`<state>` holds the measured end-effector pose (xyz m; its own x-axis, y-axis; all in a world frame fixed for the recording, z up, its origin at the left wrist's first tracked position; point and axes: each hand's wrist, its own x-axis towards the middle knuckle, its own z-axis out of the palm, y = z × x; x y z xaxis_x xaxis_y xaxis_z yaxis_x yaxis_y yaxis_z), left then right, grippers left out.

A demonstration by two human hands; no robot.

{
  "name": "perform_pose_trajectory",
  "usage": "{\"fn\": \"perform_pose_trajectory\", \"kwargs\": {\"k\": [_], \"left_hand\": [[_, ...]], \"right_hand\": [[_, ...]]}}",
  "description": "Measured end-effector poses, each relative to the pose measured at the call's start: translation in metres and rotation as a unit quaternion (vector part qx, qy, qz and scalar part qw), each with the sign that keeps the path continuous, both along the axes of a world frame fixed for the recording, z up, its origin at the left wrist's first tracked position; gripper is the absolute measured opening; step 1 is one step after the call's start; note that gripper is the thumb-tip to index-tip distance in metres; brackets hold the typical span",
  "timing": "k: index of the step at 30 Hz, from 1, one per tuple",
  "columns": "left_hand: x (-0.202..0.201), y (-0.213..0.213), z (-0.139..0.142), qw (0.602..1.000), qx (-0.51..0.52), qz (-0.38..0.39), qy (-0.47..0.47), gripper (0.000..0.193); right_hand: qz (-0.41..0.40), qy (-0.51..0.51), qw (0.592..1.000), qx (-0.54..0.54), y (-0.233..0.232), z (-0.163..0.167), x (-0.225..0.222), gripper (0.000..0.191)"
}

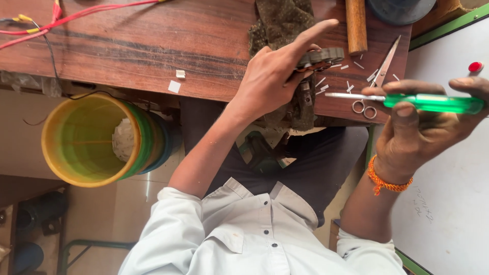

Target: The person assembles a motor armature by inserting small white insulating pieces into slots between copper windings. They use a green screwdriver to press the pieces into place and scissors to trim excess material. The person repeatedly adjusts the armature and checks the fit of each piece.

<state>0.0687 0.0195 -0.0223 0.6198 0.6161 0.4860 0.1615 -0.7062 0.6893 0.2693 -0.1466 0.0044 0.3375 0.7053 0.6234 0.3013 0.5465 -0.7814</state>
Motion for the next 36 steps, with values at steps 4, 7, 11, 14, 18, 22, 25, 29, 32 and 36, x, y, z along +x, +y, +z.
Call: {"fn": "perform_pose_trajectory", "kwargs": {"k": [4, 7, 11, 14, 18, 22, 25, 29, 32, 36], "left_hand": [[-0.001, -0.012, 0.014, 0.996, 0.055, 0.025, 0.066, 0.074], [-0.007, -0.014, 0.022, 0.993, 0.046, 0.008, 0.108, 0.066], [-0.009, -0.014, 0.024, 0.995, 0.043, 0.005, 0.084, 0.052], [-0.012, -0.011, 0.022, 0.997, 0.042, 0.002, 0.059, 0.051], [-0.017, -0.005, 0.021, 0.996, 0.063, -0.037, 0.055, 0.053], [-0.016, -0.004, 0.023, 0.993, 0.069, -0.044, 0.090, 0.056], [-0.016, -0.004, 0.024, 0.993, 0.042, -0.055, 0.095, 0.054], [-0.019, -0.005, 0.023, 0.997, 0.008, -0.073, 0.014, 0.046], [-0.024, -0.005, 0.021, 0.997, -0.024, -0.071, -0.011, 0.041], [-0.028, -0.005, 0.016, 0.995, -0.055, -0.067, -0.049, 0.037]], "right_hand": [[0.019, -0.001, 0.999, -0.027, 0.011, 0.013, -0.002, 0.047], [0.051, -0.030, 0.997, -0.055, 0.019, 0.021, -0.005, 0.044], [0.061, -0.112, 0.988, -0.081, 0.027, 0.030, -0.005, 0.041], [0.064, -0.114, 0.987, -0.090, 0.030, 0.033, -0.008, 0.040], [0.070, -0.142, 0.983, -0.087, 0.035, 0.035, -0.010, 0.041], [0.089, -0.149, 0.977, -0.120, 0.040, 0.040, -0.012, 0.042], [0.075, -0.175, 0.968, -0.164, 0.037, 0.050, -0.013, 0.045], [0.049, -0.178, 0.961, -0.209, 0.033, 0.057, -0.015, 0.052], [0.045, -0.177, 0.967, -0.178, 0.036, 0.052, -0.022, 0.054], [0.005, -0.147, 0.979, -0.142, 0.031, 0.031, -0.039, 0.054]]}}
